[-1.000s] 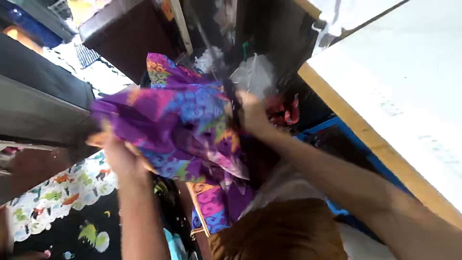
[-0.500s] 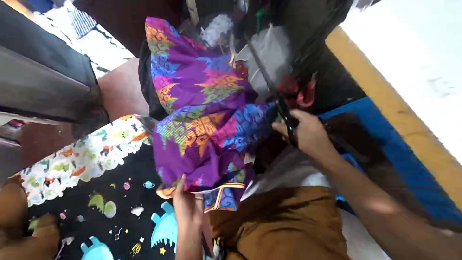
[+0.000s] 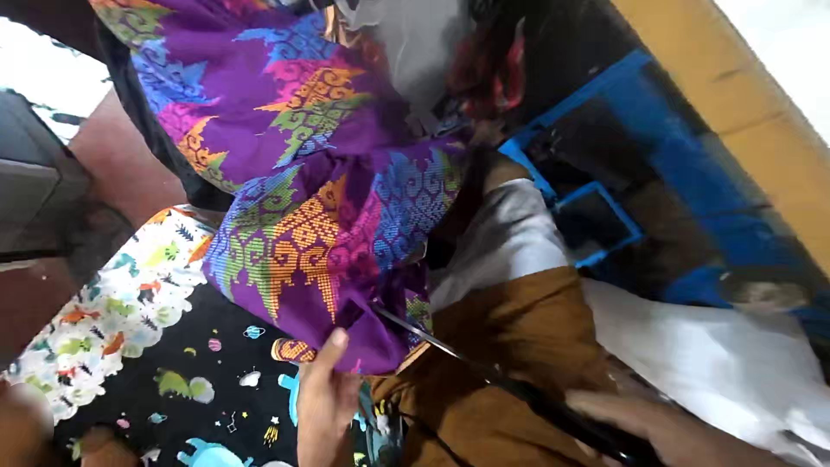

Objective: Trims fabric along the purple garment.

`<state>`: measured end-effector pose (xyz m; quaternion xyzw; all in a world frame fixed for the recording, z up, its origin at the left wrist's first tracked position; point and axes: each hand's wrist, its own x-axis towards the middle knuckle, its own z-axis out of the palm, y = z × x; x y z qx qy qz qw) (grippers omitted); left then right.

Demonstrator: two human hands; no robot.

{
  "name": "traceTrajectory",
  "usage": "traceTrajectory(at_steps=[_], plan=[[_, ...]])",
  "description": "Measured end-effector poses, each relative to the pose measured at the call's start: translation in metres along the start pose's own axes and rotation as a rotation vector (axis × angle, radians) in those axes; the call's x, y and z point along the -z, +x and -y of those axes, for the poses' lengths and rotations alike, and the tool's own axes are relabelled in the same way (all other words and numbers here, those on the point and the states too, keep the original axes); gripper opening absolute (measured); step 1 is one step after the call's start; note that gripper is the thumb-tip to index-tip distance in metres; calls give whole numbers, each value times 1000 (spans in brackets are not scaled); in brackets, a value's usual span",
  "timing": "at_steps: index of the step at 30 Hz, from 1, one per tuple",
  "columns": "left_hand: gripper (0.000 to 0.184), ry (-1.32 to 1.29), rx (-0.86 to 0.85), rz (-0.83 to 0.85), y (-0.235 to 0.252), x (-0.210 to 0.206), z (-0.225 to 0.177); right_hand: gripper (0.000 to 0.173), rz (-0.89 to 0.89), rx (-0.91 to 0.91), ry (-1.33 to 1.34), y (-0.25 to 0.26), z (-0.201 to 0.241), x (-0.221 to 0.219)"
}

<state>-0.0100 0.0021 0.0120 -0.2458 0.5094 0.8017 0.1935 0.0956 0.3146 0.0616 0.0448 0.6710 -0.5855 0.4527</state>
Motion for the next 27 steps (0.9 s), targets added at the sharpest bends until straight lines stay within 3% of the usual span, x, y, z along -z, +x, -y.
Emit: traceTrajectory(at_steps=[5,7,9,13,15,19,21,27], plan=[[37,-64,-3,-114,5,-7,6,74,43,-68,92,-14,-22,1],[33,-38,-10,-80,0,-8,4,72,24,-204,120,-4,5,8],[31,-39,22,-8,-4,-6,1,55,29,-374,59,10,51,14],[28,-27,158,88,-7,-6,0,59,48,-213,-41,6,52,10],[27,-5,87,120,-7,-9,3,63,73,-157,9,3,43,4],[31,13,-195,213,-4,-4,-2,46,190,-395,10,2,57,8],[30,23,-272,279,0,-2,-5,47,172,-396,18,1,53,7],[27,-100,-271,317,9,-7,-2,45,153,-346,29,7,52,5]])
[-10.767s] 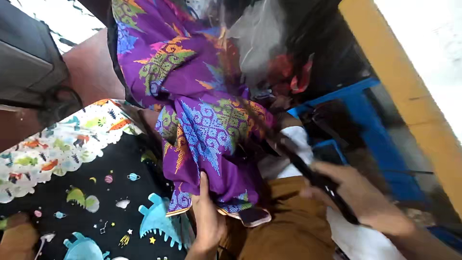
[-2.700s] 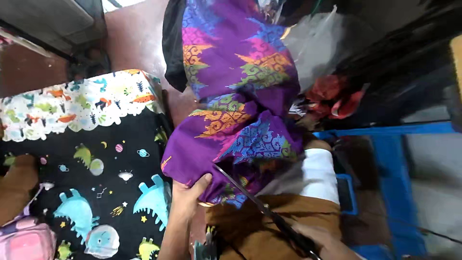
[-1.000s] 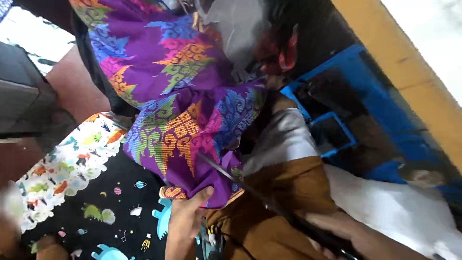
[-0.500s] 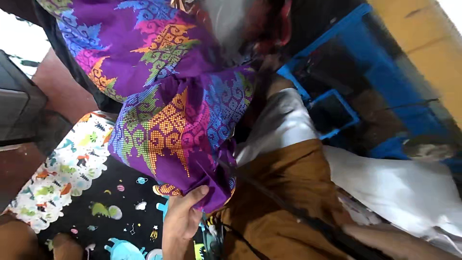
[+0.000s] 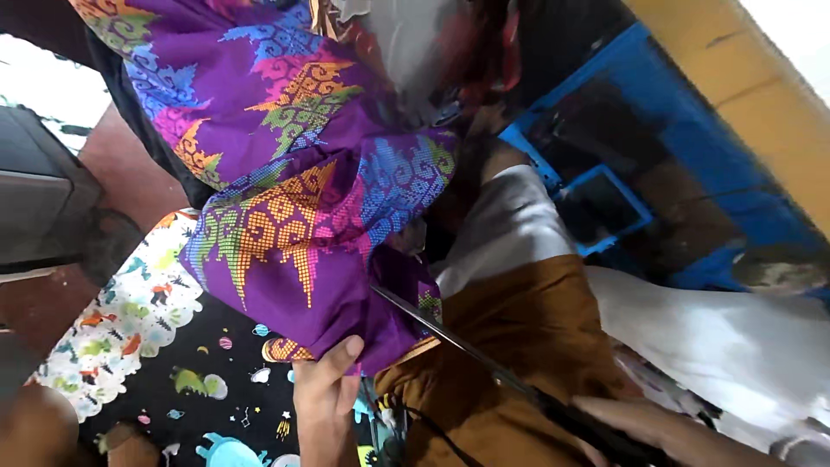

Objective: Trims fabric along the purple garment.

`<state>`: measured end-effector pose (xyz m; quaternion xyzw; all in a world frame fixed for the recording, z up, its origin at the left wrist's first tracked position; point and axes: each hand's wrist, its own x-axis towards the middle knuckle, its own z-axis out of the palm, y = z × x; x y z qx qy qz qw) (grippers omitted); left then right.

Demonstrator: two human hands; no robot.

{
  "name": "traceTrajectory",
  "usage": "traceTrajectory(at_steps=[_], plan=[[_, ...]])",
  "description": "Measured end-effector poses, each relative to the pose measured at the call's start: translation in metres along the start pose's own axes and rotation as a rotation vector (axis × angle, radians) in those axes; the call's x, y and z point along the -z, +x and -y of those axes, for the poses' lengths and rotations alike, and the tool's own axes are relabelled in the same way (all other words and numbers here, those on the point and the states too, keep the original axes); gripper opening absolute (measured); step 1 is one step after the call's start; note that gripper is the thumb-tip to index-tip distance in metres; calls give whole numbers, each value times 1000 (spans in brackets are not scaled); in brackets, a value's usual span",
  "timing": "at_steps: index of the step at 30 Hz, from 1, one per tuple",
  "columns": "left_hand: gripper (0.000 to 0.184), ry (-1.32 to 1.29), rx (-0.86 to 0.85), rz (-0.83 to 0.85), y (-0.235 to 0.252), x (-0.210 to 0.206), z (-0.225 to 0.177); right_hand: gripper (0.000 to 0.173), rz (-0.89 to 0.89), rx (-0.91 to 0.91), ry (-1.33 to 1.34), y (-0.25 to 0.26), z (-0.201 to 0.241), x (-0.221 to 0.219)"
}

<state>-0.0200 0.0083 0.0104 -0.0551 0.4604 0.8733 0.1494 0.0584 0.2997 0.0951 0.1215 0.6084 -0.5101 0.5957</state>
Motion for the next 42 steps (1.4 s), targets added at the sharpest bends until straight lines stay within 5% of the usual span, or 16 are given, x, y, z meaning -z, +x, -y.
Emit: traceTrajectory(at_steps=[5,10,13,17,24,27,40,42], plan=[[25,-106,155,-122,-7,-7,14,42,17,-16,47,-1,-5,0],[24,-233,160,-15,-16,-11,39,76,-117,361,118,2,-78,-11],[24,-287,160,42,-18,-14,46,74,-182,147,125,-4,-31,6],[23,-219,142,48,-17,-19,47,38,-196,-34,-141,-10,24,11],[25,-91,80,100,-15,-27,48,47,-210,44,25,-6,-5,0],[26,-84,49,136,-14,-28,50,38,-132,-104,-19,-7,15,-3],[25,-27,10,90,-9,-34,49,56,-107,-51,-63,2,15,-6],[24,-25,7,88,-10,-34,50,69,-204,162,-12,9,-23,-15]])
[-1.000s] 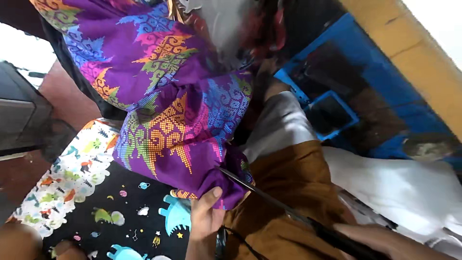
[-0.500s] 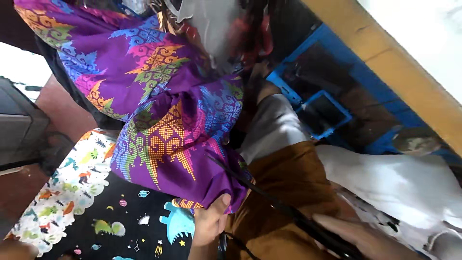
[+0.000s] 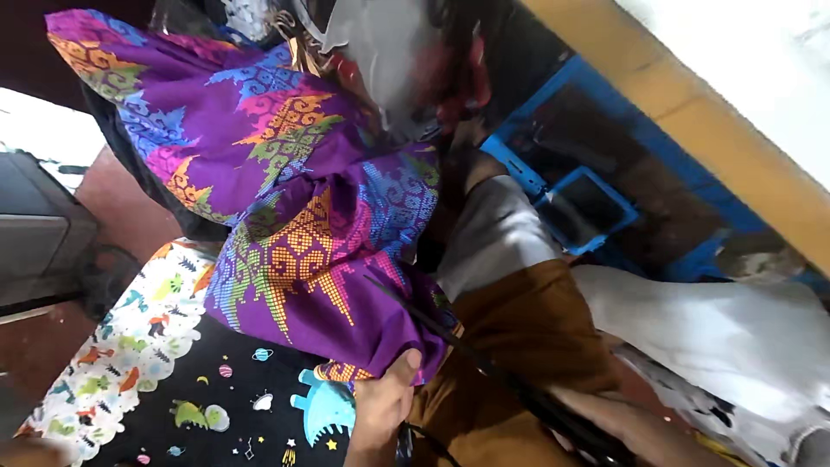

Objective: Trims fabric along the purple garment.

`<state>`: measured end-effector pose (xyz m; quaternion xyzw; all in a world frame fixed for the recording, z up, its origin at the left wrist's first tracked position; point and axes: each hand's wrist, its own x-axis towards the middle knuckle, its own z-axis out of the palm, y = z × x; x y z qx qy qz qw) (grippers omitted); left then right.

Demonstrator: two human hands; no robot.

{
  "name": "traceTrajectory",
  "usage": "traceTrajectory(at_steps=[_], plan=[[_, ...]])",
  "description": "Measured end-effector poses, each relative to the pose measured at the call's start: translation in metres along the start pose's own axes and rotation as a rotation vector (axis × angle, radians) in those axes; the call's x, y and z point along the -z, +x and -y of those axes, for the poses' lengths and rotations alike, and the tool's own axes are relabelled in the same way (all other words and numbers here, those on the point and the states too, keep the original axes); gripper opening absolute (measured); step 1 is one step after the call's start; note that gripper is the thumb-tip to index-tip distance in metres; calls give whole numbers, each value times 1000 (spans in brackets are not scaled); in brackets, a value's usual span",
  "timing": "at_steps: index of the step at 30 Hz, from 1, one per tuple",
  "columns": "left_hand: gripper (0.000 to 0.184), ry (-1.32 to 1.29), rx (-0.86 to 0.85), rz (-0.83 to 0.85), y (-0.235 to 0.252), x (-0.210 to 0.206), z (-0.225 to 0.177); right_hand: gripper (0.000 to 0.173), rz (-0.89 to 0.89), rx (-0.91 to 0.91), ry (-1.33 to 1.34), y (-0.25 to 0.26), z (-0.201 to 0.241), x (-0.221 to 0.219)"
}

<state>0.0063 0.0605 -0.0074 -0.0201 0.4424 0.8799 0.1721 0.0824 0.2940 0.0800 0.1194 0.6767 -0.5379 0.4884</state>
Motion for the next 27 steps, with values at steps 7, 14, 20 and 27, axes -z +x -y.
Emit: traceTrajectory(at_steps=[7,14,20,27], plan=[[25,-13,-20,17,-1,2,1,72,-138,330,139,6,-55,-18],[30,61,-37,22,-11,16,-13,68,-94,389,160,15,-59,-8],[33,168,1,-26,-26,32,-34,64,-9,448,130,28,-56,5],[30,155,-67,-460,-8,42,-50,65,39,308,-47,40,-27,39]])
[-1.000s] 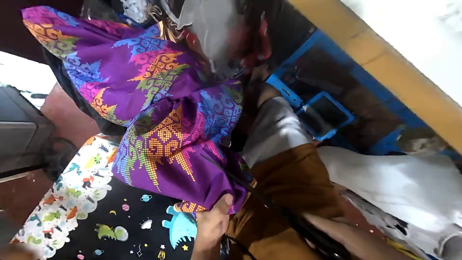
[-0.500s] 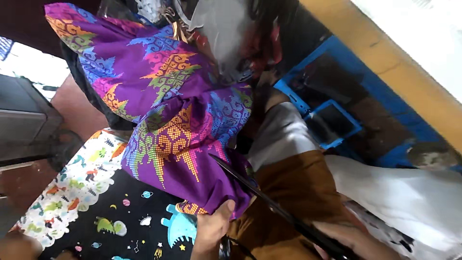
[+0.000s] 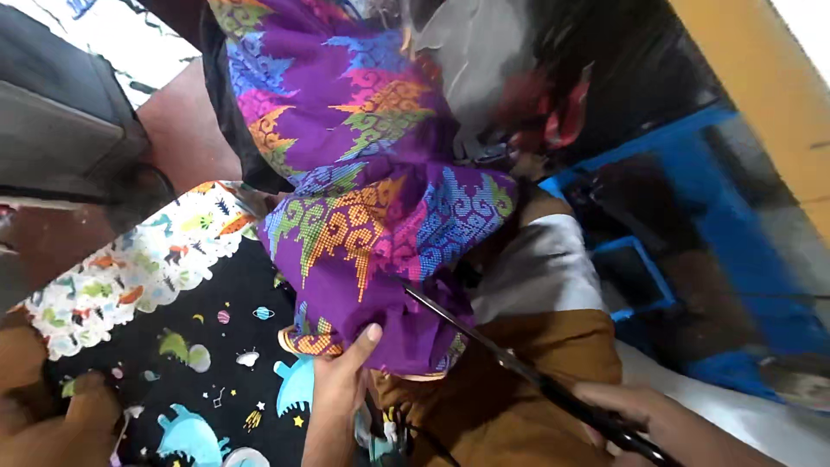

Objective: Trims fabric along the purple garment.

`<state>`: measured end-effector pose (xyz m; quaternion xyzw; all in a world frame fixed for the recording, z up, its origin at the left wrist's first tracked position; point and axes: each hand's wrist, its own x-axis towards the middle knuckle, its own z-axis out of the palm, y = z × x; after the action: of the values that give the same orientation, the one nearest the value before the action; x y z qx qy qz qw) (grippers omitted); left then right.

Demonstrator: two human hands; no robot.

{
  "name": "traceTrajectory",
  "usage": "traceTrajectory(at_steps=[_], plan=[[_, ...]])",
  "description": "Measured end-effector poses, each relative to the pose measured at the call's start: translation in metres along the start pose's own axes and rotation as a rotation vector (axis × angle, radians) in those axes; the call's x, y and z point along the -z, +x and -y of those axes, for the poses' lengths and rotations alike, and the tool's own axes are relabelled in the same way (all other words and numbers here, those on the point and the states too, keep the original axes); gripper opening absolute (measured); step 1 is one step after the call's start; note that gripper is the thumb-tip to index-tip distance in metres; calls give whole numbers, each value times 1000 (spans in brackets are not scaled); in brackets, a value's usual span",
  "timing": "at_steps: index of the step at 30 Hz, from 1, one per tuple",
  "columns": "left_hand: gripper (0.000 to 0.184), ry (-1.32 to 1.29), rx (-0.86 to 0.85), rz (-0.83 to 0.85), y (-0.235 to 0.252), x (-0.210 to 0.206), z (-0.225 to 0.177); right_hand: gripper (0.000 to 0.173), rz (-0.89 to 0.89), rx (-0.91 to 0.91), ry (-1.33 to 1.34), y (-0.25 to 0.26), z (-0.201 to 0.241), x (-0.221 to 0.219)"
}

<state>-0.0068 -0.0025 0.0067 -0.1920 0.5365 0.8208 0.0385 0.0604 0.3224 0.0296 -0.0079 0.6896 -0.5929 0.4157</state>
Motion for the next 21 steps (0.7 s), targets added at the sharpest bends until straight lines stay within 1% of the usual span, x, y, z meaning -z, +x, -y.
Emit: traceTrajectory(at_steps=[1,3,8,9,10,11,12,13,16,19,21], plan=[[31,9,-6,-73,3,-1,-2,64,18,21,-5,6,2,5],[26,22,-7,-169,7,-1,-7,61,44,54,-21,17,4,15],[19,-87,32,-289,13,7,-18,65,155,51,-148,43,22,39],[13,-114,29,-278,15,10,-18,67,174,48,-167,48,25,42],[16,-131,20,-252,16,14,-18,68,188,40,-176,52,28,43],[33,-115,16,-226,18,18,-17,68,197,28,-182,55,31,44],[46,-95,21,-213,18,21,-15,69,213,13,-182,59,36,45],[49,-89,21,-211,20,23,-15,70,229,-2,-179,62,40,45],[37,-132,4,-152,22,30,-12,71,255,-8,-168,68,44,46],[31,-157,-6,-87,25,37,-9,75,274,-13,-184,74,47,45],[27,-191,-9,-70,27,41,-8,73,282,-22,-184,76,47,45]])
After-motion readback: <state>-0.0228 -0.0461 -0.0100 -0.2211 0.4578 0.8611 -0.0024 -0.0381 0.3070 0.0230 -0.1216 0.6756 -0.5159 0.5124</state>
